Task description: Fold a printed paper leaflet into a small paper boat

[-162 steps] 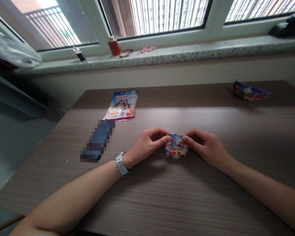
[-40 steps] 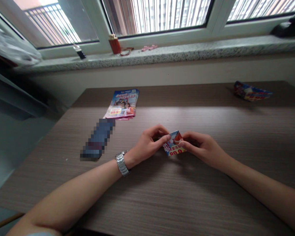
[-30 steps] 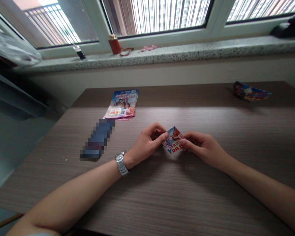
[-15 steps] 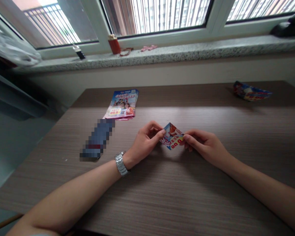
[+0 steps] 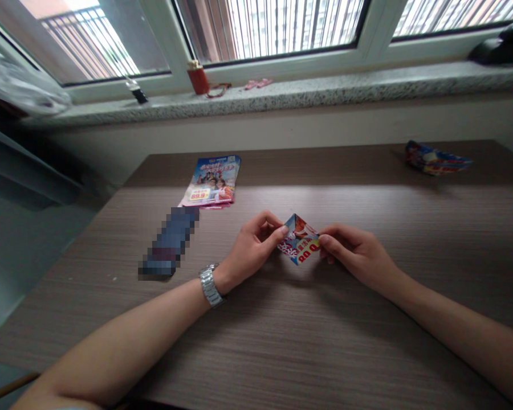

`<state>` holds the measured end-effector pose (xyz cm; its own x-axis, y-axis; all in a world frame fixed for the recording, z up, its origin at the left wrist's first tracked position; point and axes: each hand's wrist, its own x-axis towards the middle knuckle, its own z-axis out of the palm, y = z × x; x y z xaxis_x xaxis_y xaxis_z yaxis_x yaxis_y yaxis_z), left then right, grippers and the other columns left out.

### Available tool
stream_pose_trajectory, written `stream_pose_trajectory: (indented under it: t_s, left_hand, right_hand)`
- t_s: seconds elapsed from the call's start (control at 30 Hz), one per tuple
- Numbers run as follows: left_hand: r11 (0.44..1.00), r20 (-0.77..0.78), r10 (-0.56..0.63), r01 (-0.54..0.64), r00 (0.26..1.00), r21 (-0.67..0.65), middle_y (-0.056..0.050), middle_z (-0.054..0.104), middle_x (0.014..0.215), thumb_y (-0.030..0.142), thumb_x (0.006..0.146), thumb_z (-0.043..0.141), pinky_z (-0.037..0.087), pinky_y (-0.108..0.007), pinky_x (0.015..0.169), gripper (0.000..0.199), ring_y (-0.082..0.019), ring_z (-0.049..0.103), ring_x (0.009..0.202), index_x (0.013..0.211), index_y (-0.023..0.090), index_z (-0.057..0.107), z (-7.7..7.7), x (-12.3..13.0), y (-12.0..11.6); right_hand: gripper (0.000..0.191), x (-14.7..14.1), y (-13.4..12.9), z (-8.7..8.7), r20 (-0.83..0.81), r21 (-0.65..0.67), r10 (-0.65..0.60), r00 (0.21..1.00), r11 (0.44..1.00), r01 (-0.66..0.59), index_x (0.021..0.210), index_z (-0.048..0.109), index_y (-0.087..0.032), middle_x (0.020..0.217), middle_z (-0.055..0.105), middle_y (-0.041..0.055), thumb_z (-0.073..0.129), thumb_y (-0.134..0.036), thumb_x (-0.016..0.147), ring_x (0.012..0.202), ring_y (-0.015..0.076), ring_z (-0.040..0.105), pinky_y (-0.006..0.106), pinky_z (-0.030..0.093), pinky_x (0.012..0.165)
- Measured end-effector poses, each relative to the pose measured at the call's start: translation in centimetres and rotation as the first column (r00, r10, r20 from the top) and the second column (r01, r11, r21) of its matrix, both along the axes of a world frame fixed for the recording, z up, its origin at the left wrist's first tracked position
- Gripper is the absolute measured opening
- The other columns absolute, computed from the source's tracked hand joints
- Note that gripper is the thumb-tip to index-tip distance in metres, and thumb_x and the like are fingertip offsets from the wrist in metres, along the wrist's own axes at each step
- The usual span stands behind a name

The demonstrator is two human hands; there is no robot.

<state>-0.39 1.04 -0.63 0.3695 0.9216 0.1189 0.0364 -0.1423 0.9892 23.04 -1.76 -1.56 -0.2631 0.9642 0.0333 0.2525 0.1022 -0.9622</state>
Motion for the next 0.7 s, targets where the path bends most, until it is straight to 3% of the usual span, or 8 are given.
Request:
stream_pose_trajectory:
  t_s: [0.13,0.23,0.37,0.5,0.7]
  left_hand:
    - [0.999,-0.03,-0.03,0.03,0.999,0.012,-0.001,0.064,0.081,0.034,0.093,0.066,0.046,-0.017,0.066,0.022,-0.009,0.059,0.073,0.089,0.015,0.054,0.02,-0.1,0.07]
    - [0.996,-0.048,-0.084,0.085,0.995,0.015,-0.001,0.064,0.084,0.03,0.093,0.065,0.049,-0.019,0.069,0.019,-0.01,0.061,0.076,0.103,0.016,0.057,-0.14,-0.24,0.05]
    - [0.986,-0.068,-0.156,0.16,0.985,0.044,0.001,0.061,0.083,0.024,0.093,0.065,0.049,-0.018,0.068,0.042,-0.009,0.058,0.072,0.134,0.022,0.054,-0.36,-0.37,-0.19]
    - [0.978,-0.068,-0.203,0.205,0.977,0.031,-0.004,0.069,0.097,0.025,0.094,0.063,0.055,-0.022,0.078,0.032,-0.012,0.066,0.085,0.126,0.019,0.062,-0.29,-0.25,-0.35]
    - [0.99,-0.059,-0.113,0.117,0.992,0.074,-0.005,0.074,0.101,0.024,0.092,0.068,0.058,-0.022,0.086,0.017,-0.013,0.071,0.093,0.106,0.016,0.072,-0.3,-0.18,-0.2]
  right_hand:
    - [0.026,0.01,-0.14,0.2,0.034,0.027,-0.006,0.999,1.0,0.005,0.093,0.07,-0.021,0.068,0.067,0.0004,0.06,-0.045,0.094,0.058,0.0128,0.06,0.025,0.049,0.054]
    - [0.026,-0.04,-0.21,0.42,0.072,0.062,-0.01,0.997,0.998,0.006,0.09,0.07,-0.02,0.066,0.065,0.0,0.058,-0.043,0.095,0.056,0.0127,0.059,0.025,0.047,0.053]
    - [0.024,0.07,-0.12,0.52,0.11,0.1,-0.012,0.994,0.995,0.001,0.088,0.069,-0.021,0.064,0.064,-0.0008,0.057,-0.041,0.095,0.056,0.0131,0.058,0.025,0.045,0.051]
    - [0.024,0.38,-0.01,0.28,0.128,0.126,-0.02,0.992,0.992,0.003,0.087,0.069,-0.022,0.064,0.064,-0.001,0.057,-0.04,0.096,0.056,0.0137,0.058,0.025,0.045,0.052]
    - [0.021,0.52,-0.07,-0.15,0.1,0.127,0.046,0.994,0.99,-0.058,0.092,0.069,-0.022,0.077,0.071,0.0012,0.058,-0.04,0.096,0.065,0.0147,0.065,0.026,0.052,0.059]
